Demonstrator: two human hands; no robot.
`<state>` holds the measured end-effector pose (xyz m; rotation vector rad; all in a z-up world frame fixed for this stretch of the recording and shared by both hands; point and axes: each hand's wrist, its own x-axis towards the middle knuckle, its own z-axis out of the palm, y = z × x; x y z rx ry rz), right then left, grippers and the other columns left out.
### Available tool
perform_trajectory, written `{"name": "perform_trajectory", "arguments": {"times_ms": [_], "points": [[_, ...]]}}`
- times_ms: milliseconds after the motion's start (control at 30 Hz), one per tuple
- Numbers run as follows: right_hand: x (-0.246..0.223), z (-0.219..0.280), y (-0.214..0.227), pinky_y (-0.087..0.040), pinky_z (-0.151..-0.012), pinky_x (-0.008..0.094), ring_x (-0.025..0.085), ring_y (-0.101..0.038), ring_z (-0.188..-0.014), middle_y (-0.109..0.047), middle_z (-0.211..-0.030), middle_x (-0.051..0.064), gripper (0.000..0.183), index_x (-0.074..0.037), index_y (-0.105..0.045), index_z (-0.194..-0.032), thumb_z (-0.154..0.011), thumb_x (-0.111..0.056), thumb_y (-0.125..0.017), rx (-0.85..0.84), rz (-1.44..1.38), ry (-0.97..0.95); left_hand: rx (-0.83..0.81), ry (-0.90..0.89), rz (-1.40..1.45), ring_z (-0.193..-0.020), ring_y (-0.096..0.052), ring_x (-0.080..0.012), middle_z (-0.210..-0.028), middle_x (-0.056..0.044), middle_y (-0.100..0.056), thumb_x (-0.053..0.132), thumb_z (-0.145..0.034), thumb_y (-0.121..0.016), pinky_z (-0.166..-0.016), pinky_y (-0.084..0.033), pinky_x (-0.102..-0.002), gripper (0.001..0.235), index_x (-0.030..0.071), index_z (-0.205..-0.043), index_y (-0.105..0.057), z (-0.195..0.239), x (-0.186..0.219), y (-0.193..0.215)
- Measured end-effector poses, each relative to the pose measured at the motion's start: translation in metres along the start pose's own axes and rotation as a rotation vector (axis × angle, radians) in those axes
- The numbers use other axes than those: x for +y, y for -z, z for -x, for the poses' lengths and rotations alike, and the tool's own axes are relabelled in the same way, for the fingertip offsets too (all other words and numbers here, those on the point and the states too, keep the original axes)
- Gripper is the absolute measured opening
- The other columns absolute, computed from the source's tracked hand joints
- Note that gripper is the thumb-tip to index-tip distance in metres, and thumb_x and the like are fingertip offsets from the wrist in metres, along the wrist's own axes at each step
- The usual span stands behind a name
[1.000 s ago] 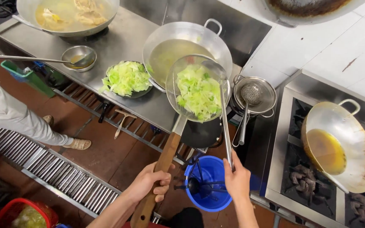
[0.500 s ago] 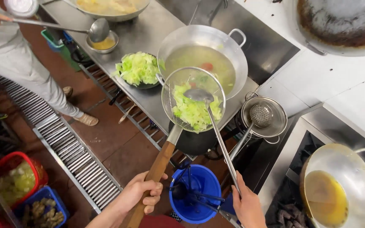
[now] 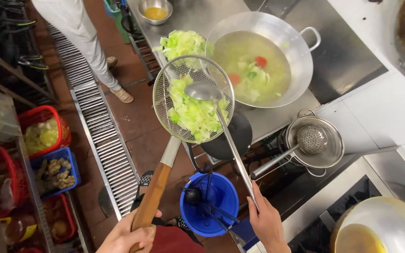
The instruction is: Plating boiled cabbage from a large pot using a spider strainer in a commercial kitchen.
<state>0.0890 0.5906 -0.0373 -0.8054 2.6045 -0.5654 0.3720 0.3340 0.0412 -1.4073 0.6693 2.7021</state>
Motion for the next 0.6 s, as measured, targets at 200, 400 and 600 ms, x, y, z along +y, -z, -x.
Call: {"name": "perform_trajectory", "arguments": {"times_ms": [200, 400, 600], "points": [[-0.004, -0.003, -0.003, -0.057, -0.087, 0.035, 0.016, -0.070, -0.101, -0.074, -0.120, -0.005, 0.057, -0.027, -0.046, -0.153, -0.097, -0.030, -0.058, -0.103, -0.085, -0.026, 0.142, 0.099, 0.182, -0.048, -0.021, -0.0176, -0.071, -0.013, -0.030, -0.008, -0.095, -0.057, -0.044, -0.013, -0.030, 0.036, -0.003, -0.131, -0.058, 0.022, -0.007, -0.019], [-0.001, 0.005, -0.014, -0.056, -0.068, 0.030, 0.016, -0.068, -0.059, -0.070, -0.078, 0.005, 0.040, -0.018, -0.063, -0.136, -0.097, -0.027, -0.066, -0.304, -0.296, -0.413, -0.028, 0.129, 0.275, -0.045, -0.024, -0.0143, -0.070, -0.009, -0.031, -0.007, -0.097, -0.054, -0.043, -0.018, -0.028, 0.033, -0.003, -0.130, -0.057, -0.013, -0.029, 0.013], [-0.021, 0.027, -0.031, -0.053, -0.066, 0.029, 0.018, -0.065, -0.060, -0.069, -0.069, 0.012, 0.021, -0.009, -0.076, -0.114, -0.095, -0.017, -0.071, -0.236, -0.580, -0.658, -0.149, 0.163, 0.244, -0.042, -0.026, -0.0133, -0.068, -0.008, -0.031, -0.009, -0.097, -0.056, -0.038, -0.018, -0.027, 0.035, -0.004, -0.131, -0.058, -0.022, -0.015, -0.003]]}}
